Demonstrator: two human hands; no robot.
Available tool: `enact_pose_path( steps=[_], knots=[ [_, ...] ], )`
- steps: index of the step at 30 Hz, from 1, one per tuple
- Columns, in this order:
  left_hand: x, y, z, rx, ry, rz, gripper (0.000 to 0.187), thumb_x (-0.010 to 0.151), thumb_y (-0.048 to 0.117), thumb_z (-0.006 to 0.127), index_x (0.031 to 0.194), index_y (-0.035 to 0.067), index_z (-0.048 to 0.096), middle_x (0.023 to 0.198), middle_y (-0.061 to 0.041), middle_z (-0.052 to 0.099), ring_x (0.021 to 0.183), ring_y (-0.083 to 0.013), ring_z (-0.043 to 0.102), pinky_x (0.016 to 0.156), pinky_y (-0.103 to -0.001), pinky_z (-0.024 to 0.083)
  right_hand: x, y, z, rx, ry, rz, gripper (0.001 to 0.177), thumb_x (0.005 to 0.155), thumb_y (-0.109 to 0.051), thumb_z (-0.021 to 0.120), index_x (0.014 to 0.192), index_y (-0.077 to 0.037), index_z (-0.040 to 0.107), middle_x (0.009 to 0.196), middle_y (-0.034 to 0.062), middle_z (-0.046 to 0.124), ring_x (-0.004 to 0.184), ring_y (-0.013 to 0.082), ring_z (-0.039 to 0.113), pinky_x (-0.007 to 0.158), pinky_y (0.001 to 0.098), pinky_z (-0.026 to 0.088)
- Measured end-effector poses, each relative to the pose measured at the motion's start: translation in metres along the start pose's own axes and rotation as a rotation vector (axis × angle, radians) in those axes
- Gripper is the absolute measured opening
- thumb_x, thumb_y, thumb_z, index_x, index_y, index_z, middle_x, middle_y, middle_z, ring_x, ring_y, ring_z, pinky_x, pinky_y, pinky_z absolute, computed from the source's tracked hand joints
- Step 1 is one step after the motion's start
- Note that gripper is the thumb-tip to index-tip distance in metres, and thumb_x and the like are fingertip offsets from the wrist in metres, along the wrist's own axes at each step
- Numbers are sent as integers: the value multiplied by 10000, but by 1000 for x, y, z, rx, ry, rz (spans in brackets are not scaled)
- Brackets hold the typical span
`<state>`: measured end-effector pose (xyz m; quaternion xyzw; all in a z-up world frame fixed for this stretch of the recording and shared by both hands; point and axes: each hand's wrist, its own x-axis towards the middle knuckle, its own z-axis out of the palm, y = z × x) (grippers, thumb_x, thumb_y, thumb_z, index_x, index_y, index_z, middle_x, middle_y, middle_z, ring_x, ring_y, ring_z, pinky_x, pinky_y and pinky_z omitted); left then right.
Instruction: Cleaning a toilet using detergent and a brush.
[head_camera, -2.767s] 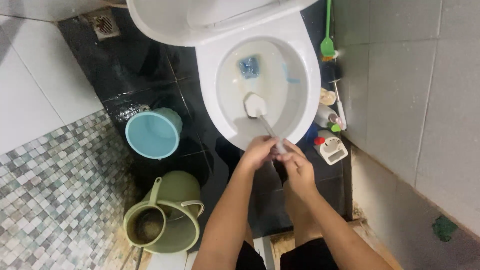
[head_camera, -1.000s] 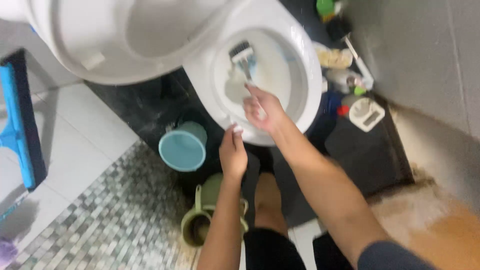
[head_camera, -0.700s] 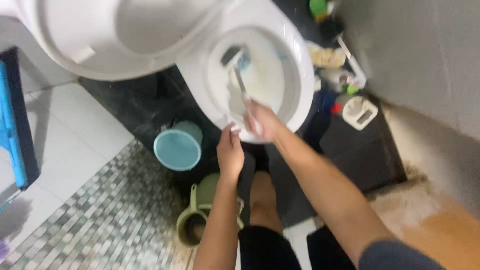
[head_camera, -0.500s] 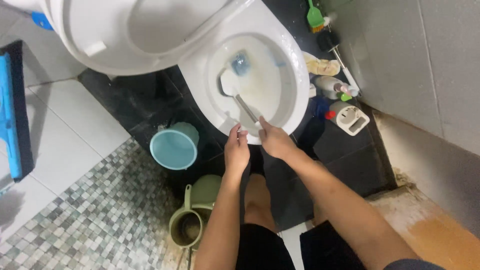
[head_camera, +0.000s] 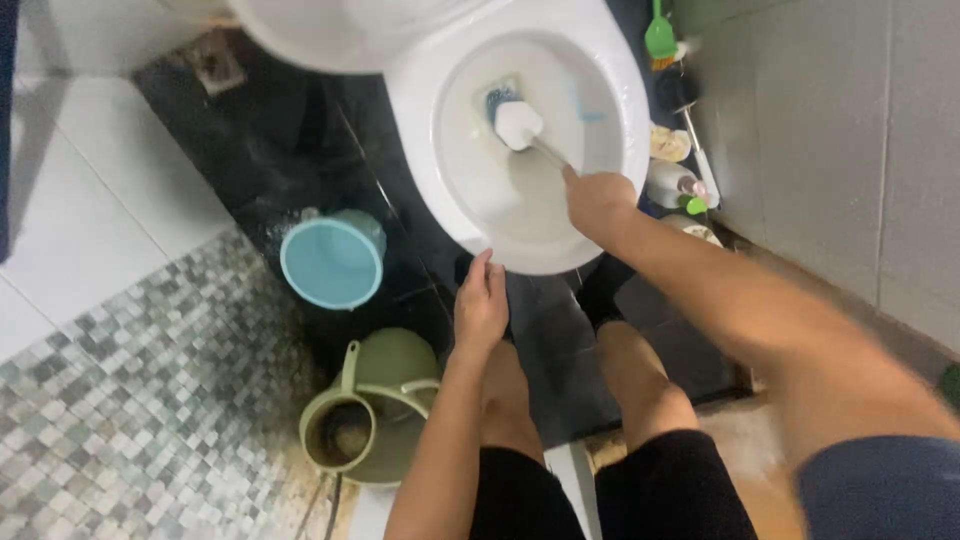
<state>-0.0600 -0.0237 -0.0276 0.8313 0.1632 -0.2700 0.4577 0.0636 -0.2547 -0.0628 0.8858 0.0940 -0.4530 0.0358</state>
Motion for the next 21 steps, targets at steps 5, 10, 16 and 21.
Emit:
enact_pose_path(
  steps=[5, 10, 16, 21],
  knots=[
    [-4, 16, -14, -65, -16, -125, 471, 1025, 333, 476, 1417, 78, 539, 1164, -163, 720, 1056, -361, 682, 915, -452, 521, -31, 19, -48, -243, -148, -33, 638, 998, -114, 465, 1618, -119, 316, 932, 129, 771, 780, 283, 775, 604, 425, 605],
    [-5, 23, -15, -64, -45, -119, 463, 1038, 339, 468, 1411, 79, 559, 1103, -182, 735, 1041, -359, 698, 936, -446, 536, -1, 13, -21, -187, 57, 38, 495, 1023, -139, 470, 1518, -125, 487, 1020, 130, 753, 852, 318, 751, 637, 458, 578],
    [15, 35, -17, -81, -59, -63, 483, 1027, 331, 496, 1435, 78, 547, 1136, -181, 733, 1054, -370, 696, 949, -451, 523, -8, 18, -75, -268, 14, -42, 561, 1018, -124, 442, 1578, -131, 399, 1030, 102, 759, 878, 297, 763, 645, 465, 606],
    [5, 51, -22, -119, -90, -77, 491, 1012, 329, 495, 1437, 83, 518, 1172, -154, 734, 1051, -347, 704, 938, -442, 533, 3, 30, -1, -191, -100, -58, 508, 1060, -210, 370, 1563, -268, 331, 1064, 155, 693, 925, 375, 705, 686, 540, 568]
  ],
)
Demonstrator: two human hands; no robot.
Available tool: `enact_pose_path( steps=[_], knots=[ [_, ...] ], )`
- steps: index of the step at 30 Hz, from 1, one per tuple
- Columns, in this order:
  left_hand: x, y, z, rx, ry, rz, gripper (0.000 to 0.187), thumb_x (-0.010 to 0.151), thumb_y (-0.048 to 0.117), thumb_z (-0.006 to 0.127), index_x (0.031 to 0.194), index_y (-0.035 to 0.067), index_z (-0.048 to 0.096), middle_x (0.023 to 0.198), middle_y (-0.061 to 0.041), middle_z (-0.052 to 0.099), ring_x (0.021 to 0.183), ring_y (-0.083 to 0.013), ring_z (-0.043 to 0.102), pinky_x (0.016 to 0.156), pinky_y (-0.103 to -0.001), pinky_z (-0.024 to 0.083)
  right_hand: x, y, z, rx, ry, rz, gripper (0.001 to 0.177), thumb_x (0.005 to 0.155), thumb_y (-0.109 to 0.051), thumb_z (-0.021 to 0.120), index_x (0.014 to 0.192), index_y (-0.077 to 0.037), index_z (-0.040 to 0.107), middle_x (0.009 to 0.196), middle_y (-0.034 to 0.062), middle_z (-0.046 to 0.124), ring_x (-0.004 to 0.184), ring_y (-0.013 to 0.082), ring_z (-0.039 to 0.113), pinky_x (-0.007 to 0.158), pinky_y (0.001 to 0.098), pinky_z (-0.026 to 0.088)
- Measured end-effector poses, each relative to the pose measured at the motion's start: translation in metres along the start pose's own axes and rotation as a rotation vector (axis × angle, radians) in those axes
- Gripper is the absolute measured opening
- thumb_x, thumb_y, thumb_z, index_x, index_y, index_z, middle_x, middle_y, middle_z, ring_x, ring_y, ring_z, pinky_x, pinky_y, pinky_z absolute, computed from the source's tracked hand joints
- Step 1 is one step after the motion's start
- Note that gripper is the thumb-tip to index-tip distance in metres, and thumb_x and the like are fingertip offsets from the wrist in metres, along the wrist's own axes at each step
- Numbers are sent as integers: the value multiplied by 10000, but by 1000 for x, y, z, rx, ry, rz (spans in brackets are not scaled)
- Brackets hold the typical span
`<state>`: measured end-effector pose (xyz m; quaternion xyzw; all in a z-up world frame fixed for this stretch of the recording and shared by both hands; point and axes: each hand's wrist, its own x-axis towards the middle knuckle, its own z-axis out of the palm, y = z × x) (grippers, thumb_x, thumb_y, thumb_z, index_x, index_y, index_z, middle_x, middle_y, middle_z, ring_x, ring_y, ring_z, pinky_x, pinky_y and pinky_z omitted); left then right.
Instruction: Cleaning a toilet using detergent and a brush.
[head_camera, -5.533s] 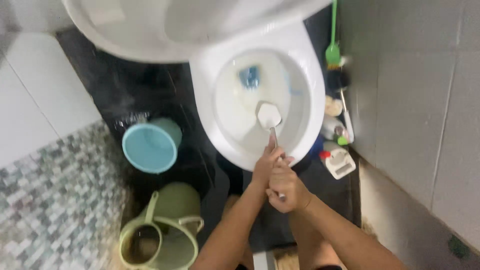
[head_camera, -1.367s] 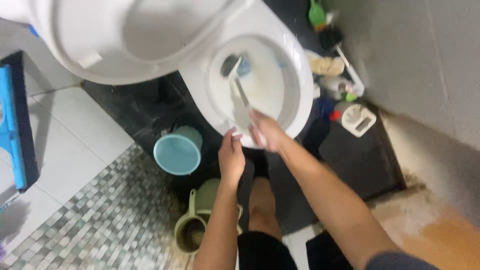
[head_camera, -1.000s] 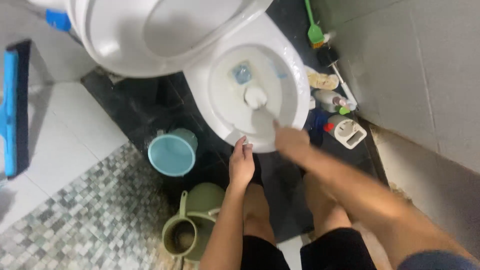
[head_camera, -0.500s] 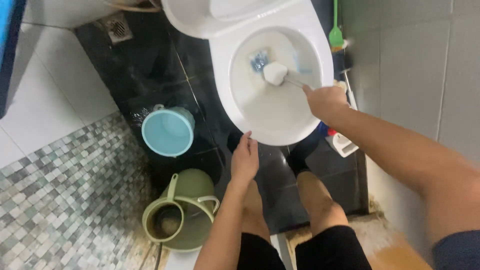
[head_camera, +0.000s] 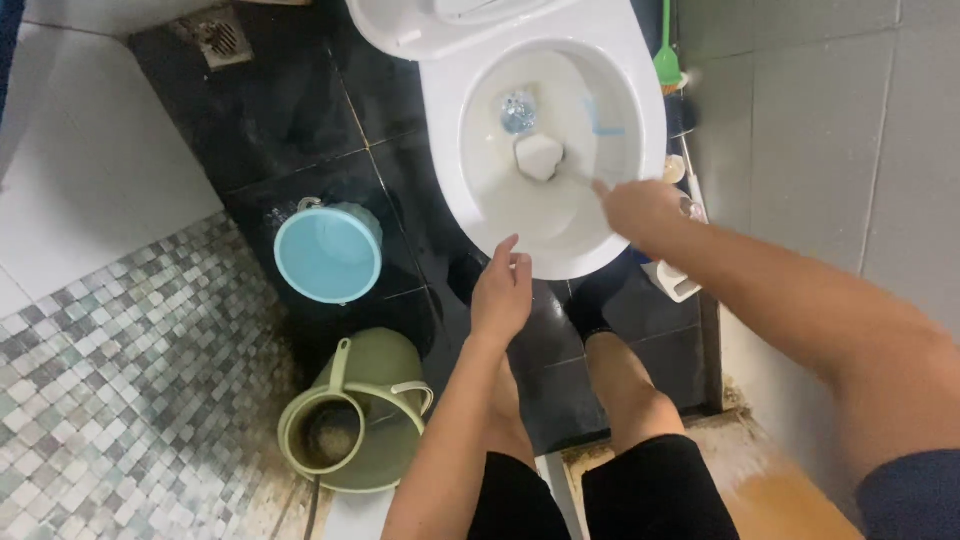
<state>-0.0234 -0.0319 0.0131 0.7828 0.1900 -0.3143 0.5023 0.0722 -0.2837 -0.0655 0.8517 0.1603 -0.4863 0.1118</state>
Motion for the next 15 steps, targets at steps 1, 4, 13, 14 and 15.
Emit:
enact_pose_path(
  steps=[1, 4, 13, 14, 15],
  knots=[
    [-1, 2, -1, 0, -2, 1, 491, 1012, 329, 495, 1437, 83, 518, 1172, -154, 734, 1051, -347, 704, 938, -442, 533, -14, 0, -26, 1, -1, 2, 508, 1060, -210, 370, 1563, -268, 331, 1064, 155, 693, 925, 375, 705, 686, 540, 568],
    [1, 4, -5, 26, -28, -61, 490, 1008, 327, 490, 1439, 97, 511, 1208, -154, 706, 1054, -348, 696, 937, -444, 515, -25, -3, -38, 19, 46, 96, 685, 997, -123, 479, 1658, -149, 300, 978, 149, 755, 852, 339, 772, 700, 483, 630],
    [-1, -25, 7, 53, 1, -92, 450, 1004, 337, 517, 1409, 142, 552, 1121, -191, 732, 1063, -375, 694, 914, -462, 532, 18, -94, 13, 1161, -100, 114, 687, 932, -213, 508, 1590, -135, 326, 976, 249, 724, 543, 299, 651, 573, 395, 571],
    [-4, -27, 8, 64, 16, -41, 440, 1018, 326, 513, 1410, 131, 558, 1107, -198, 731, 1048, -390, 690, 904, -472, 531, 37, -92, 16, 1404, -69, 122, 675, 969, -221, 510, 1610, -112, 329, 915, 302, 677, 536, 267, 594, 533, 415, 513],
    [-6, -30, 9, 75, 30, 9, 430, 1031, 315, 508, 1411, 120, 563, 1094, -206, 730, 1033, -405, 686, 893, -483, 531, 57, -91, 19, 1647, -33, 135, 665, 1005, -229, 512, 1630, -89, 333, 854, 356, 631, 530, 236, 537, 493, 436, 455]
  ],
)
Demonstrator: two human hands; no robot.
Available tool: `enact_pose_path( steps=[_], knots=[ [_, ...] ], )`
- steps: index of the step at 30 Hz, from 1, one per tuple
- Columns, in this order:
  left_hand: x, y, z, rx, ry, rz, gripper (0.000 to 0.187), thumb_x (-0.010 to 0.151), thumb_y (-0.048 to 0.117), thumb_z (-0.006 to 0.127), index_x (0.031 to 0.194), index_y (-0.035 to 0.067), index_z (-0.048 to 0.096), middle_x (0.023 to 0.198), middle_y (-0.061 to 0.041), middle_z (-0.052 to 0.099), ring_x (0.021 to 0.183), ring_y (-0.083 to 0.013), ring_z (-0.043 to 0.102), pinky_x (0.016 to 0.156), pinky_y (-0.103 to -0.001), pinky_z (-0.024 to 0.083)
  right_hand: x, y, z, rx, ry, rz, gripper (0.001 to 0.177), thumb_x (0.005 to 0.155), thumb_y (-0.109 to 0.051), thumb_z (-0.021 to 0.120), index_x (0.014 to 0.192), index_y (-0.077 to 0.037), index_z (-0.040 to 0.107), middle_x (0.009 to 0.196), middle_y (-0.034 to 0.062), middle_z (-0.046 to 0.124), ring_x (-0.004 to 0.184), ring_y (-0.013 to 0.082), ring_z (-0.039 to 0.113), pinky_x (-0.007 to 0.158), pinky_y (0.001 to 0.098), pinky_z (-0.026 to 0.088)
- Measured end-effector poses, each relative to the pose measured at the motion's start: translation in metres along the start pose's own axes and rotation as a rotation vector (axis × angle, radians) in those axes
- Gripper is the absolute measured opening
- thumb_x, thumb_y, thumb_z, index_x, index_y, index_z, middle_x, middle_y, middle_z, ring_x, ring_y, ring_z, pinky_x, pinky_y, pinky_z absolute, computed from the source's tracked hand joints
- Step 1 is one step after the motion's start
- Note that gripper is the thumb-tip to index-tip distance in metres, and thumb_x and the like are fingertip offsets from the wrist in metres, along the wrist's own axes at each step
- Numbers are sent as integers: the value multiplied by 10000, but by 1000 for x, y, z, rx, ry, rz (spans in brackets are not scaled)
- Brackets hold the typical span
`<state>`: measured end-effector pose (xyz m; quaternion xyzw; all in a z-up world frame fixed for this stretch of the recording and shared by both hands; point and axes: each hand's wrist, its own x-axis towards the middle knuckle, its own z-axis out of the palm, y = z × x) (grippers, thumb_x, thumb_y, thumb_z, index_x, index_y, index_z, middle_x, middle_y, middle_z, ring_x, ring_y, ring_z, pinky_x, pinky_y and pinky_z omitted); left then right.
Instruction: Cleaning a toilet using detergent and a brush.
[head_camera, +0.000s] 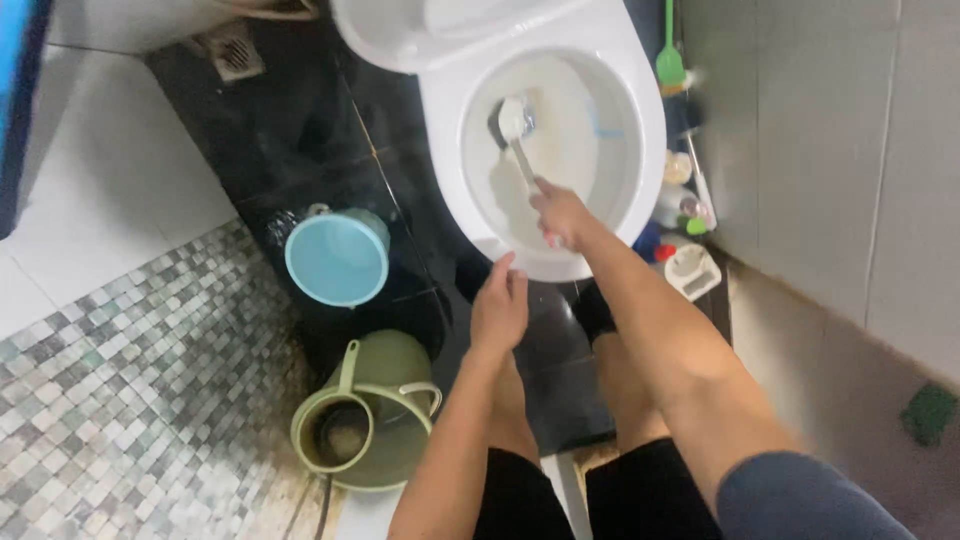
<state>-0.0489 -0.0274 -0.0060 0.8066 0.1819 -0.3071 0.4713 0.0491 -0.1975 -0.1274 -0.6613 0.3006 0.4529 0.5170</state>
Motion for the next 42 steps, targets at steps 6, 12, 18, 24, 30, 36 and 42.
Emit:
enact_pose_path(
  steps=[6, 12, 18, 24, 30, 36, 42],
  knots=[
    [-1, 4, -2, -29, 22, 39, 428, 1032, 314, 526, 1390, 82, 553, 1101, -184, 734, 986, -366, 707, 868, -457, 542, -100, -20, -15, -565, -92, 81, 683, 936, -202, 476, 1594, -163, 294, 872, 229, 685, 488, 313, 622, 489, 463, 528],
    [0, 5, 9, 5, 1, 93, 431, 1029, 296, 525, 1396, 73, 555, 1104, -191, 726, 1002, -375, 695, 874, -454, 537, -47, -30, -15, -340, -91, -21, 710, 964, -181, 500, 1628, -110, 257, 861, 272, 695, 507, 273, 604, 492, 434, 524],
    [4, 7, 16, 24, -30, 25, 442, 1023, 306, 534, 1399, 73, 527, 1140, -184, 708, 1020, -354, 699, 878, -443, 529, -29, 1, -23, -539, -145, -4, 716, 967, -243, 523, 1630, -194, 256, 1087, 234, 728, 569, 234, 642, 579, 378, 567],
    [-3, 20, 8, -6, -34, -6, 433, 1016, 304, 519, 1390, 89, 552, 1081, -172, 741, 944, -363, 720, 853, -446, 549, 14, 146, -15, -691, 14, -614, 752, 929, -195, 670, 1601, -55, 361, 1203, 344, 657, 979, 436, 655, 828, 475, 532],
    [5, -7, 24, 46, 7, 26, 440, 1018, 321, 550, 1391, 89, 566, 1099, -202, 724, 998, -385, 700, 878, -461, 538, -64, -77, -13, -412, -113, 82, 684, 975, -183, 491, 1633, -98, 323, 1199, 407, 691, 997, 533, 697, 821, 509, 553],
    [2, -2, 14, 54, 11, 30, 451, 1005, 321, 552, 1390, 86, 556, 1109, -196, 729, 996, -376, 702, 888, -455, 535, 41, 175, -30, -632, -28, -712, 845, 776, -77, 613, 1563, 18, 319, 1183, 419, 603, 920, 477, 707, 785, 478, 595],
    [-1, 12, 14, 64, -23, 12, 455, 1007, 319, 548, 1397, 83, 547, 1108, -193, 733, 1012, -374, 697, 894, -455, 532, -65, -50, -24, -620, -128, 77, 735, 925, -113, 503, 1621, -102, 266, 1136, 294, 681, 877, 457, 751, 776, 490, 578]
  ],
)
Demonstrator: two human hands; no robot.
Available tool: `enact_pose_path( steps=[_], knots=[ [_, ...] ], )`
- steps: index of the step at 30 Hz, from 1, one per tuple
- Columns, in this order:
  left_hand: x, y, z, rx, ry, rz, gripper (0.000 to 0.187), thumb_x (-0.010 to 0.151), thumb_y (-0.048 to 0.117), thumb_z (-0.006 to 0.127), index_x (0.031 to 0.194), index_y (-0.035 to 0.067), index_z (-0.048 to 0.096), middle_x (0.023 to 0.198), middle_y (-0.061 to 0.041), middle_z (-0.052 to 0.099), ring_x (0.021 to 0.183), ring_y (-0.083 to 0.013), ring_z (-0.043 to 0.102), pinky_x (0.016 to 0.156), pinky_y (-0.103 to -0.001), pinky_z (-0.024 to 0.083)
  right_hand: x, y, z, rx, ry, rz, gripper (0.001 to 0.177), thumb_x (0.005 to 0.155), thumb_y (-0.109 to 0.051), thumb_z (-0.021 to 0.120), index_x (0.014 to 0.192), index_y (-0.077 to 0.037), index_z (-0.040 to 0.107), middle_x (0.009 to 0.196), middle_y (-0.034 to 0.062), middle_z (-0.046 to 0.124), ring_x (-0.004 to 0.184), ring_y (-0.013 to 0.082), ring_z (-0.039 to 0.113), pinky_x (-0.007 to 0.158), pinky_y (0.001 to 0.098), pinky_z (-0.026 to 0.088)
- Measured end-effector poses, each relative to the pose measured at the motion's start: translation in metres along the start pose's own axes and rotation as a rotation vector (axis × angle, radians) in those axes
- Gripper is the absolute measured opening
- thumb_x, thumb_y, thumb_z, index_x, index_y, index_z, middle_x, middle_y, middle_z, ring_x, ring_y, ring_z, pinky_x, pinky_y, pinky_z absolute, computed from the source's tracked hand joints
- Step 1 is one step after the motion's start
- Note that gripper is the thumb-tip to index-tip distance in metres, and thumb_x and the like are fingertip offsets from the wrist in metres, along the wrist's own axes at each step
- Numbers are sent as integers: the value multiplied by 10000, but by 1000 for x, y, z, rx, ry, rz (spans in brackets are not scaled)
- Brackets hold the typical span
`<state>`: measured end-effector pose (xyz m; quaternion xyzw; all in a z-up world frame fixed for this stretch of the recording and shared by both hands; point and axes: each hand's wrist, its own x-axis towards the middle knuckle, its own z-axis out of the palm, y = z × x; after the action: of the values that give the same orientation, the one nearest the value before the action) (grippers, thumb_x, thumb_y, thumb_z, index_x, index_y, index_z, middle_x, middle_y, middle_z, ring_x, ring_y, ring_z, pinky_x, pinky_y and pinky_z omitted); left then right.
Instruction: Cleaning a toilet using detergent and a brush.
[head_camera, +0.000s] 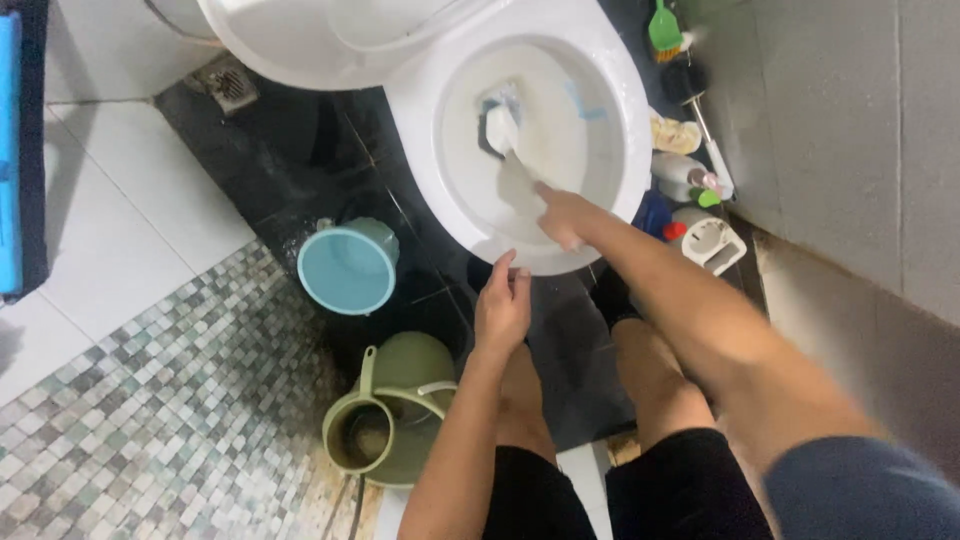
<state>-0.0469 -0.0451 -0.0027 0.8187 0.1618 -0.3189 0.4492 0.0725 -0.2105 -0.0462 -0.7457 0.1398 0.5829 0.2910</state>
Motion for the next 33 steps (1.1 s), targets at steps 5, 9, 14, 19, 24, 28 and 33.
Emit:
enact_pose_path(
  steps=[5, 9, 14, 19, 24, 28, 33],
  knots=[
    [-1, -6, 1, 18, 19, 38, 446, 1012, 330, 554, 1387, 90, 556, 1093, -195, 739, 1008, -389, 692, 889, -464, 530, 93, 119, 56, -236, 138, -450, 871, 828, -112, 618, 1600, -32, 225, 1076, 343, 677, 772, 394, 712, 707, 461, 577],
    [-4, 8, -1, 13, -28, -62, 469, 1015, 343, 531, 1416, 100, 541, 1079, -194, 732, 997, -375, 704, 885, -456, 539, 25, 5, 19, 110, 5, -105, 799, 884, -78, 518, 1629, -135, 235, 1042, 319, 719, 654, 379, 706, 652, 469, 586],
    [-10, -7, 3, -2, -16, -8, 462, 1027, 337, 522, 1423, 99, 539, 1111, -172, 734, 1012, -369, 706, 888, -462, 536, 16, 100, 89, -157, 196, -439, 946, 787, -56, 570, 1635, -137, 160, 932, 319, 723, 741, 401, 715, 708, 476, 601],
    [-11, -22, 13, 47, 17, -20, 451, 1002, 319, 553, 1396, 100, 575, 1113, -176, 738, 1038, -372, 697, 892, -456, 538, -20, 16, 53, -36, 31, -275, 709, 970, -199, 565, 1612, -207, 266, 931, 285, 728, 719, 375, 737, 743, 455, 584],
    [-14, -17, 6, 7, -13, -47, 449, 1009, 308, 544, 1395, 78, 549, 1128, -157, 745, 1038, -361, 706, 883, -447, 539, -45, 71, 79, -181, -30, -214, 928, 865, -58, 579, 1653, -181, 104, 916, 332, 715, 771, 406, 684, 744, 496, 551],
    [-11, -13, 5, 13, -44, -124, 474, 984, 313, 541, 1407, 98, 532, 1112, -153, 744, 987, -361, 723, 862, -446, 541, -15, 50, 56, -125, -7, -244, 843, 882, -88, 536, 1643, -209, 195, 938, 315, 719, 788, 396, 722, 731, 465, 576],
    [-17, -19, 13, 33, -19, -11, 469, 1018, 323, 528, 1421, 84, 553, 1095, -192, 742, 1034, -386, 700, 876, -453, 542, 44, 51, 85, -10, 241, -421, 698, 1008, -259, 605, 1588, -69, 267, 1090, 353, 672, 961, 481, 649, 848, 527, 522]
  ],
)
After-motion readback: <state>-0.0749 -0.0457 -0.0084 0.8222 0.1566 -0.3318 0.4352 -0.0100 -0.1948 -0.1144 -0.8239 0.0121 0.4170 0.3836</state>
